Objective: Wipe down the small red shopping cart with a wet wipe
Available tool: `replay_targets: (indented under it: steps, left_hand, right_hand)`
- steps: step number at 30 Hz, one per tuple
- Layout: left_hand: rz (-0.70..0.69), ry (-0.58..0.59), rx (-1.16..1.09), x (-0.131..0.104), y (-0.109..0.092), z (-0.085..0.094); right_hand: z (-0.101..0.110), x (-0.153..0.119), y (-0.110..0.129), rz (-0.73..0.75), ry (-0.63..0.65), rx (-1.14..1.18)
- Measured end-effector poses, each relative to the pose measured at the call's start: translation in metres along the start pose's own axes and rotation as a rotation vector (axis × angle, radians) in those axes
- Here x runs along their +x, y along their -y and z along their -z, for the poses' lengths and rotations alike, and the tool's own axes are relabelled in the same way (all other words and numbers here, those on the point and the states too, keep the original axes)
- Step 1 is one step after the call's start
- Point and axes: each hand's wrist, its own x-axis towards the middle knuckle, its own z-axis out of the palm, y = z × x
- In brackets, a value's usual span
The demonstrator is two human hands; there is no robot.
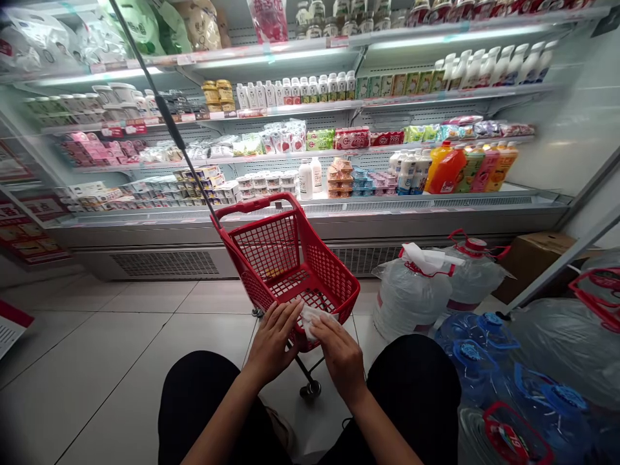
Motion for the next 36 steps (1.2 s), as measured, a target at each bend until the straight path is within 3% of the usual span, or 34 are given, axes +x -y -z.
replay_targets:
  steps: [3, 9, 16, 26, 36]
  left_hand:
    - [-0.003, -0.002, 0.002, -0.001, -0.001, 0.003]
    - [-0.004, 0.028, -0.013, 0.003, -0.009, 0.008]
    - [-0.043, 0.037, -0.029, 0.009, -0.006, 0.010]
    - [-0.042, -0.123, -0.139, 0.013, 0.010, -0.004]
    - [-0.129, 0.026, -0.233, 0.027, 0.029, 0.015]
  right_hand:
    - [0.005, -0.001, 0.002, 0.013, 0.021, 0.062]
    - [0.019, 0.003, -0.018, -0.075, -0.023, 0.004]
    - [0.004, 0.010, 0.001, 0.119, 0.112, 0.011]
    - [0.014, 0.017, -0.010, 0.148, 0.187, 0.015]
    - [0.029, 0.032, -0.036, 0.260, 0.209, -0.006]
